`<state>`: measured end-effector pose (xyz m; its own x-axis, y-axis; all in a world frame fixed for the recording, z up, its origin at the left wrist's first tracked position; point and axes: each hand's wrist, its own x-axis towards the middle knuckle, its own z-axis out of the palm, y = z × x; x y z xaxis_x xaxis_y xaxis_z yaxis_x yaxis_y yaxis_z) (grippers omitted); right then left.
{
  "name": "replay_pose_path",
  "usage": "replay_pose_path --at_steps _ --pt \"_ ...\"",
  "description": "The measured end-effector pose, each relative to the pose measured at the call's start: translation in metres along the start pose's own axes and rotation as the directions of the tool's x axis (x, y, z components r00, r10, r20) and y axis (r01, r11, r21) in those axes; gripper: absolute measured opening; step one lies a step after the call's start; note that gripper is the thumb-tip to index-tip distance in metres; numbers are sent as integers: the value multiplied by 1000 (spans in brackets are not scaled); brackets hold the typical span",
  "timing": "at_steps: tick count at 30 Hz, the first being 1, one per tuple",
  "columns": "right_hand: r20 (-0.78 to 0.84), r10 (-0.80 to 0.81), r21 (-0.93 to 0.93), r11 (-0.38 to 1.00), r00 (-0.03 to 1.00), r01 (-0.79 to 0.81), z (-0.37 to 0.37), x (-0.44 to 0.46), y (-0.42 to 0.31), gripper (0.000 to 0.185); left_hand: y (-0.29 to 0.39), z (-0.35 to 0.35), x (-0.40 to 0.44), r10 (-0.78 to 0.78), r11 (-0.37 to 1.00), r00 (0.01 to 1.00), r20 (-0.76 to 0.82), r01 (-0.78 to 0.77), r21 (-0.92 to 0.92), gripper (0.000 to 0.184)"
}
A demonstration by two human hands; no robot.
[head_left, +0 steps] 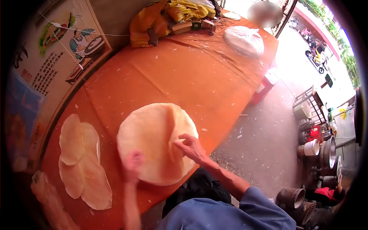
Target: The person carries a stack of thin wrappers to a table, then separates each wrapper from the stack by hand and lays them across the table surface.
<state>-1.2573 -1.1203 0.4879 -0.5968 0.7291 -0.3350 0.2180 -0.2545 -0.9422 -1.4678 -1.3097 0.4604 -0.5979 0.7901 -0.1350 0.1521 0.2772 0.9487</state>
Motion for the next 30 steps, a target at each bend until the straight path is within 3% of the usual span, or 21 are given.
replay_pose_path --at_steps 1,3,7,9,12,15,17,19,20,21,23,25,27,28,30 --pt "36 -2 41 999 999 0 3 1 -1 45 -1 48 3 17 965 997 75 3 -263 39" --pt "68 -3 100 995 998 -4 3 7 10 46 47 101 2 -55 957 977 206 110 -268 42" --pt "34 15 134 991 999 -20 -14 5 23 46 38 125 11 6 977 981 192 35 -210 42" --pt "7 4 126 992 1000 -4 -26 12 39 45 25 123 12 -71 926 972 225 148 -347 39" --pt "-47 0 -176 984 999 -8 -36 13 35 47 18 133 16 -37 968 984 174 78 -238 38" --pt "23 -28 -16 999 999 28 -34 12 31 46 44 145 18 -5 993 993 118 19 -120 38" --pt "82 2 74 997 997 -9 -36 15 30 47 47 147 22 286 916 955 78 -296 270 39" --pt "144 114 253 956 983 -148 -39 19 33 42 44 147 22 281 932 959 38 -282 228 40" --pt "148 117 251 956 982 -152 -39 22 44 42 27 143 22 191 951 981 -16 -181 251 41" --pt "91 59 268 960 994 -81 -37 26 56 42 21 140 22 99 960 992 -73 -76 269 42" --pt "39 5 278 961 999 -16 -37 27 63 42 19 144 24 143 932 979 -146 -84 352 39" --pt "-28 -32 -242 970 999 24 -39 25 40 43 23 149 28 73 966 992 -105 -44 254 33" --pt "-23 -21 -343 939 1000 12 -34 24 27 42 30 149 32 70 940 992 -101 -32 339 30" --pt "-24 -10 -441 897 1000 -2 -33 25 24 41 28 142 34 36 969 995 -90 -13 245 30" --pt "-37 -36 -364 931 999 20 -38 34 47 38 36 118 36 -23 999 995 -98 28 47 25"
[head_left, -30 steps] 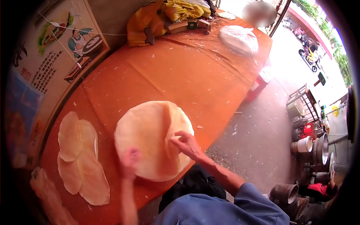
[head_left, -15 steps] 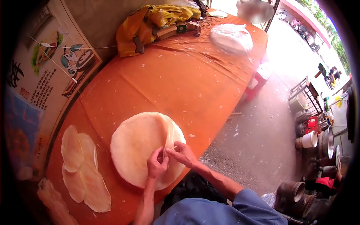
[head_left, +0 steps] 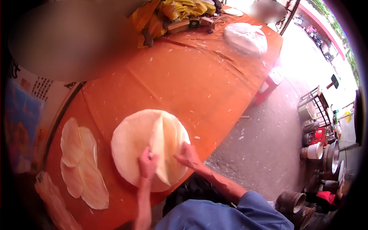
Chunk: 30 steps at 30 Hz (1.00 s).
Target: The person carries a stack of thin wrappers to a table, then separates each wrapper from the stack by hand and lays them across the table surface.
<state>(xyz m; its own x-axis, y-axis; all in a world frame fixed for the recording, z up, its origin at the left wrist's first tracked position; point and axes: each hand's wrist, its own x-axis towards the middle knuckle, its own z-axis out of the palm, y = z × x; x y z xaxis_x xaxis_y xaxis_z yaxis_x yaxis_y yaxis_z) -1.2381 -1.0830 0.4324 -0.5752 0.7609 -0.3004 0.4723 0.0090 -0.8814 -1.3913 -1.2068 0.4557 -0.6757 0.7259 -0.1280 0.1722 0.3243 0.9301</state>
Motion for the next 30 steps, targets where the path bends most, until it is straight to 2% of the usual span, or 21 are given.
replay_pose_path --at_steps 1,3,4,5,6,7,9,10,12,14,15,17,18,19,22,23,24,25,26,27,30 --pt "-13 -15 89 996 1000 17 3 -3 12 34 1 -25 4 36 999 999 -23 -36 2 23" --pt "85 114 160 979 990 -127 -4 0 16 30 29 -88 7 51 992 999 6 -50 -117 31" --pt "36 -46 266 963 998 34 2 5 31 25 59 -104 8 160 962 983 -93 -176 -207 35" --pt "67 -32 277 961 997 12 -1 6 29 24 53 -144 4 84 986 980 -180 -108 -130 37" --pt "42 -53 336 941 998 35 4 8 37 23 52 -186 0 129 990 965 -229 -136 -19 38" --pt "60 -13 246 969 998 -2 3 9 37 28 63 -219 -8 76 996 937 -342 -90 -23 37" --pt "148 -6 368 928 989 -50 -5 2 16 44 67 -290 -33 80 977 928 -363 -145 -154 37" --pt "230 122 249 952 965 -180 -13 0 2 44 68 -311 -55 65 982 887 -456 -138 -128 37" --pt "191 70 296 947 979 -125 -7 -2 3 44 50 -353 -99 3 991 818 -576 -81 -110 40" --pt "182 63 296 948 981 -116 -5 1 4 43 -3 -367 -143 -70 971 672 -737 -124 -205 42" --pt "172 57 307 945 984 -108 -4 2 9 43 -44 -376 -169 -213 935 584 -784 -110 -336 46" --pt "185 48 277 956 982 -99 -4 8 17 44 -144 -393 -225 -288 929 505 -814 -60 -366 53" --pt "182 43 278 956 982 -93 -4 8 18 44 -184 -388 -246 -459 882 355 -815 67 -467 49" --pt "174 37 281 956 984 -85 -4 7 16 43 -193 -375 -258 -627 767 163 -762 299 -568 36" --pt "195 81 314 939 977 -141 -9 3 -6 42 -224 -331 -258 -253 870 273 -928 483 -96 22" --pt "216 85 373 913 973 -162 -9 -1 -14 43 -197 -304 -239 -157 870 435 -887 485 85 26" --pt "200 3 439 894 980 -92 -1 -4 -25 41 -171 -266 -210 -194 939 505 -841 343 -10 30" --pt "182 -72 376 927 981 -2 1 -4 -30 37 -134 -222 -173 -216 973 584 -783 195 -123 34" --pt "143 -46 323 946 989 -3 6 -3 -34 33 -73 -178 -133 -325 914 767 -554 104 -393 36" --pt "139 4 302 952 990 -46 9 -3 -41 31 -54 -141 -106 -263 878 888 -377 59 -475 36" --pt "264 -22 456 884 964 -105 22 1 -55 28 -11 -51 -49 -102 941 994 -27 88 -328 54"
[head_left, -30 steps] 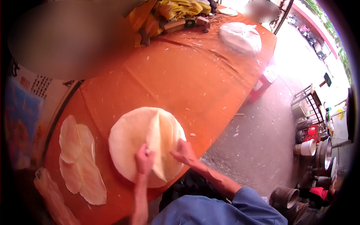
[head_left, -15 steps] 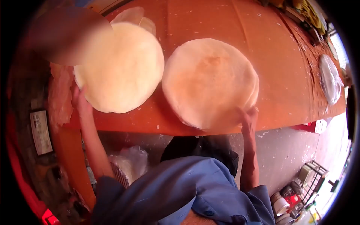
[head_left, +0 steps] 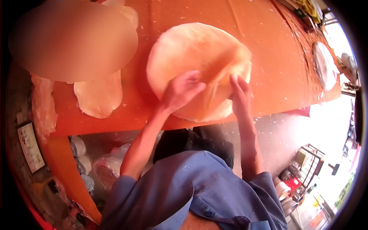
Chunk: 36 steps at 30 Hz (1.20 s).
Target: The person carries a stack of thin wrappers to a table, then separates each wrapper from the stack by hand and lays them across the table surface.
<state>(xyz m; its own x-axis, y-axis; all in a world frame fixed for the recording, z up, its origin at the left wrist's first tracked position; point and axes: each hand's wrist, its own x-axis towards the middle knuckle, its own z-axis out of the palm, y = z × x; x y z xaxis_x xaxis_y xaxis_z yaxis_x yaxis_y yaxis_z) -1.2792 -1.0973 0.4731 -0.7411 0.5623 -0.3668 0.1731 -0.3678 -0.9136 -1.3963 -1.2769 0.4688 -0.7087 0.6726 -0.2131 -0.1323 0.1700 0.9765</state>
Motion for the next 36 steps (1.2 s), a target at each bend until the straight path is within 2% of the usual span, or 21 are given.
replay_pose_path --at_steps 4,6,7,9,12,13,15,16,17,20,22,23,25,27,28,30,31,32,33,34,36 --pt "50 -26 61 998 998 23 -12 3 19 28 -10 48 31 18 1000 991 132 -18 -5 55" --pt "-19 -34 62 997 999 35 -18 -2 16 31 -11 47 35 -59 998 993 103 55 35 45" --pt "-67 -43 49 998 997 46 -21 -5 13 33 -11 44 34 -155 970 972 179 184 -161 40" --pt "-88 20 125 992 996 -9 -30 -8 15 40 -17 42 36 -119 972 967 226 160 -174 36" --pt "-119 -56 -159 987 991 36 -25 -9 14 49 -20 49 39 -137 956 944 300 205 -210 37" --pt "-132 -55 -158 987 990 34 -28 -10 15 49 -22 51 39 -138 955 940 312 210 -208 37" --pt "-117 82 25 996 990 -80 -34 -10 18 50 -25 51 38 -163 936 947 276 237 -259 34" --pt "-82 72 166 984 994 -57 -35 -11 17 53 -25 50 39 -165 936 945 281 240 -257 34" --pt "-89 75 167 984 993 -60 -34 -11 18 53 -25 49 40 -170 942 943 286 241 -234 34" --pt "-128 70 120 991 989 -54 -32 -8 19 55 -20 59 39 -174 939 935 310 253 -234 34" --pt "-162 93 -141 983 982 -116 -32 -4 22 57 -23 58 38 -174 933 931 322 260 -248 35" --pt "-183 100 -269 952 978 -147 -32 -3 23 57 -28 57 39 -182 939 942 282 252 -234 32" --pt "-201 95 -210 968 975 -137 -35 -3 31 52 -35 56 40 -195 943 949 247 250 -217 30" --pt "-183 2 -190 981 983 -37 -36 -4 34 48 -31 58 42 -19 970 983 183 -26 243 25" --pt "-173 1 -187 982 985 -34 -35 -5 32 48 -37 66 43 22 967 991 131 -54 249 26" --pt "-273 -77 -494 867 959 -71 -18 -7 16 36 -8 84 39 61 924 994 96 -93 370 28" --pt "-286 -82 -491 868 955 -73 -13 -7 15 33 -9 86 41 137 888 987 85 -161 431 30" --pt "-229 -131 -337 940 965 47 -15 -7 21 30 -4 80 45 139 844 985 103 -172 509 29" --pt "-197 -94 -309 951 976 29 -19 -9 17 29 3 69 48 135 795 983 124 -182 578 28" --pt "-179 -12 -343 938 984 -52 -30 -6 18 32 9 53 54 100 860 989 105 -139 491 28" --pt "-162 -54 -184 983 985 23 -39 -9 20 38 36 15 66 5 962 994 111 -35 270 26"
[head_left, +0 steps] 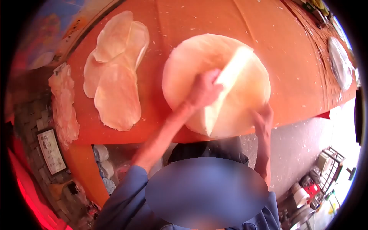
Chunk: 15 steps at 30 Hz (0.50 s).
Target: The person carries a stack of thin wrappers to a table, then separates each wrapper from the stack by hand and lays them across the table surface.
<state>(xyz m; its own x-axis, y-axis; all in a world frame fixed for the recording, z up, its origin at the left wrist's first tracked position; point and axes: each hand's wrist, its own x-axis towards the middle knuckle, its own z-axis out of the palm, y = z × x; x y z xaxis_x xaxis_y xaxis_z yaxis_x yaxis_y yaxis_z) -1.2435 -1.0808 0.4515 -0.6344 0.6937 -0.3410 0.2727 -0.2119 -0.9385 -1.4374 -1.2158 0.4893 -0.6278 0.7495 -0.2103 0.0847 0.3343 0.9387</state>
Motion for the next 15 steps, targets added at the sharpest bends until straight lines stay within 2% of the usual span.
replay_pose_path --at_steps 1,2,3,4,6,7,8,9,10,11,13,15 --pt "1 56 -69 996 998 -55 -5 0 0 38 9 -22 3 26 991 998 -66 -35 -131 22" --pt "-30 67 -120 990 997 -70 -5 0 3 38 12 -52 10 149 985 988 -40 -152 -85 21" --pt "-62 77 -172 981 995 -87 -5 0 5 39 29 -82 16 168 978 986 8 -166 -127 25" --pt "-54 71 -168 983 996 -80 -3 1 7 39 46 -113 22 187 970 981 56 -175 -171 30" --pt "-77 53 -89 994 996 -60 -1 0 11 39 96 -170 34 204 971 974 95 -189 -146 31" --pt "-73 49 -88 995 996 -55 -2 0 13 39 117 -195 36 204 975 979 -28 -206 -81 32" --pt "-71 61 -92 993 996 -68 -2 2 14 39 125 -237 50 298 947 942 -156 -272 169 34" --pt "-67 73 -96 992 995 -80 -2 2 13 39 160 -244 47 366 929 929 -55 -368 -38 37" --pt "-53 74 -113 990 996 -80 -1 2 8 40 165 -264 47 410 891 908 -80 -418 -175 40" --pt "-49 67 -110 991 997 -72 -1 1 7 40 157 -302 52 427 886 894 -139 -444 -132 43" --pt "-5 37 -53 998 999 -37 -2 -2 8 41 113 -389 58 239 949 854 -462 -306 -73 36" --pt "-16 40 -82 996 999 -41 -1 -5 8 42 40 -430 50 198 967 716 -669 -256 13 32"
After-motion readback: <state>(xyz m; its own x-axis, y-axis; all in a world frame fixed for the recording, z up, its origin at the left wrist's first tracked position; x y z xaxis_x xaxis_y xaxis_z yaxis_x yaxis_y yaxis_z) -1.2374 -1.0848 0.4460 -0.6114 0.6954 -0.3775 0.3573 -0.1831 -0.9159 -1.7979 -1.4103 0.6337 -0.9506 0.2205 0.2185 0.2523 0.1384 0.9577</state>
